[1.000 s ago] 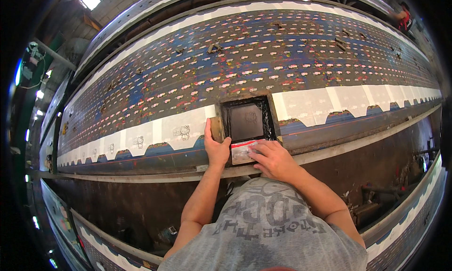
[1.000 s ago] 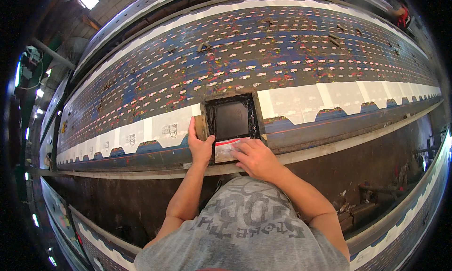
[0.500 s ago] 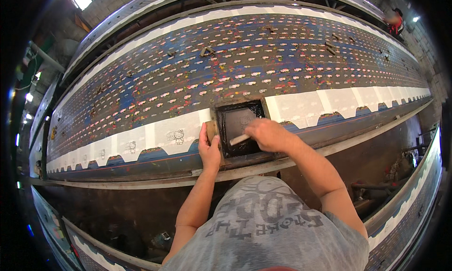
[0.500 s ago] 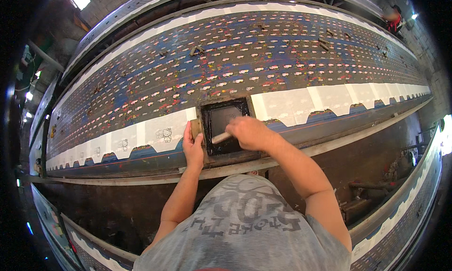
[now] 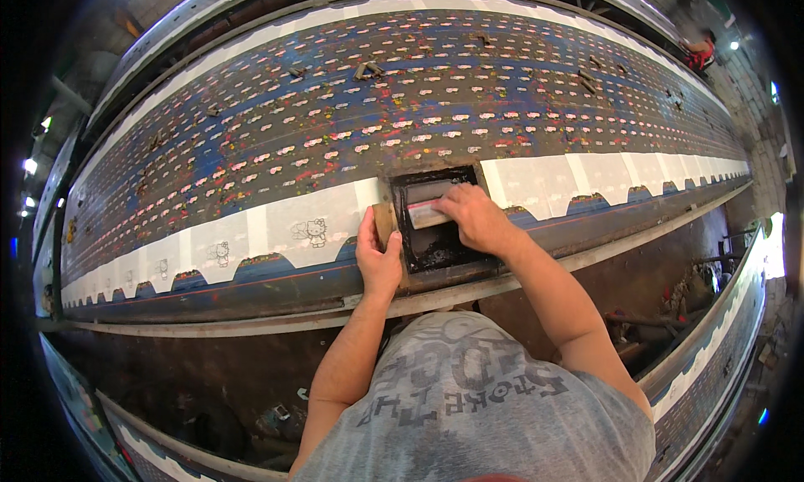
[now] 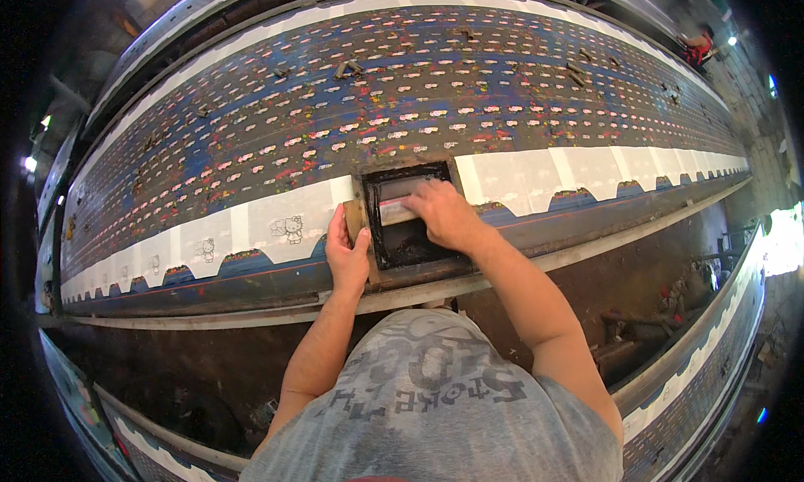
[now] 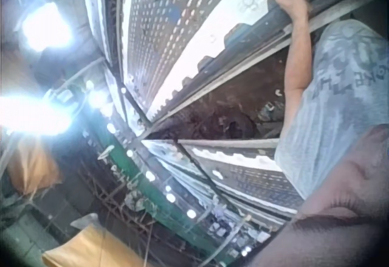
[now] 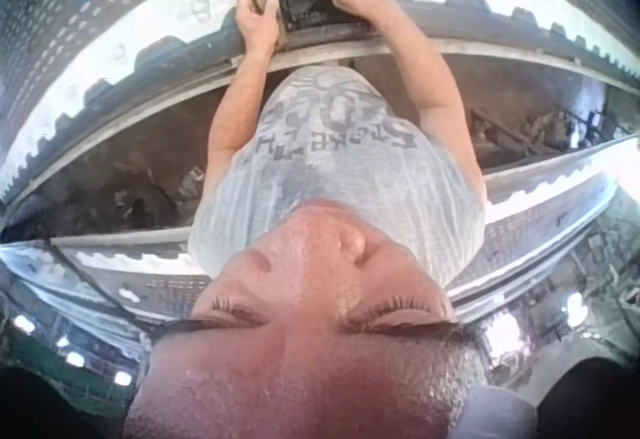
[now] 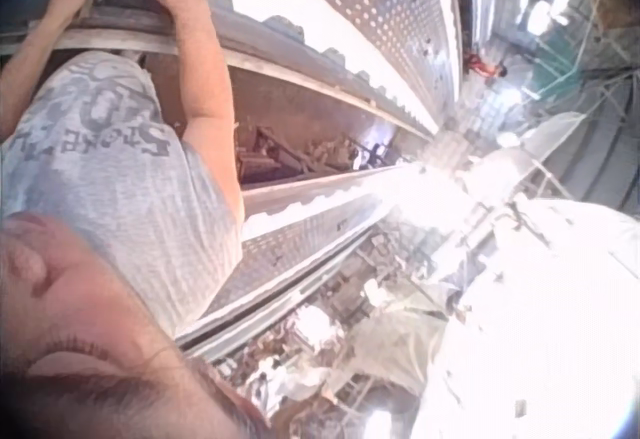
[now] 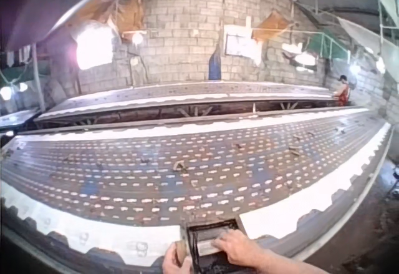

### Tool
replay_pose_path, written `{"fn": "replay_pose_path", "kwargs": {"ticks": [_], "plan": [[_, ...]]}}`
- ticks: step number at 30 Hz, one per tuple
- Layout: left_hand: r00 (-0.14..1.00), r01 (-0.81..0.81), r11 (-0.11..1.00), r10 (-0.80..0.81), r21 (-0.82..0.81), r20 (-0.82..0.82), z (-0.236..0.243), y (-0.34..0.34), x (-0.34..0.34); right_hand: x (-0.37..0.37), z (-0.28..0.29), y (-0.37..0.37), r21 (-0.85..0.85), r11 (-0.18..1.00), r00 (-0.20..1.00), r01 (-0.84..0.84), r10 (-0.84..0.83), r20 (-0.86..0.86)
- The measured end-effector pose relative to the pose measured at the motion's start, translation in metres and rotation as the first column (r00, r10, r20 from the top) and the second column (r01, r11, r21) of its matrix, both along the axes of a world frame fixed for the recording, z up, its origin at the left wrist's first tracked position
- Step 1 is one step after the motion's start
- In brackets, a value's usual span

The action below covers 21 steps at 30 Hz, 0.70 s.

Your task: The person repeatedly rubs a small rectangular block against a long textile roll to transfer a pattern. They occasionally pause to reposition the block and smooth the fabric. The task is performed continuously along the length of the textile.

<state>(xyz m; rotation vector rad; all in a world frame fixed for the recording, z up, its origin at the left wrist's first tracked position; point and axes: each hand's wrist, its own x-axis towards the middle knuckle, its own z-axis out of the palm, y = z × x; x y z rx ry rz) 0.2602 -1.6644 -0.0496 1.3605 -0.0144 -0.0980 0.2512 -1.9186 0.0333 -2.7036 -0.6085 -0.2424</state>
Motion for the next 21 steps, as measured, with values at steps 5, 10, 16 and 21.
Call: {"fn": "replay_pose_path", "kwargs": {"ticks": [5, 10, 16, 21], "plan": [[1.000, 0.003, 1.000, -0.003, -0.020, -0.002, -0.002, -0.001, 0.001, -0.054, 0.005, 0.018, -0.011, 1.000, 1.000, -0.011, 0.011, -0.017], [1.000, 0.004, 1.000, -0.004, -0.009, -0.014, 0.004, -0.002, -0.001, -0.086, 0.010, 0.030, 0.070, 0.997, 0.999, 0.018, -0.016, -0.037], [0.994, -0.038, 0.959, 0.007, 0.279, 0.109, 0.003, -0.008, -0.005, -0.111, 0.012, 0.026, 0.152, 0.987, 0.988, 0.048, -0.025, -0.152], [0.992, -0.084, 0.935, 0.045, 0.346, 0.118, 0.016, -0.015, -0.006, -0.134, -0.002, -0.002, 0.330, 0.911, 0.964, 0.247, -0.266, 0.013]]}}
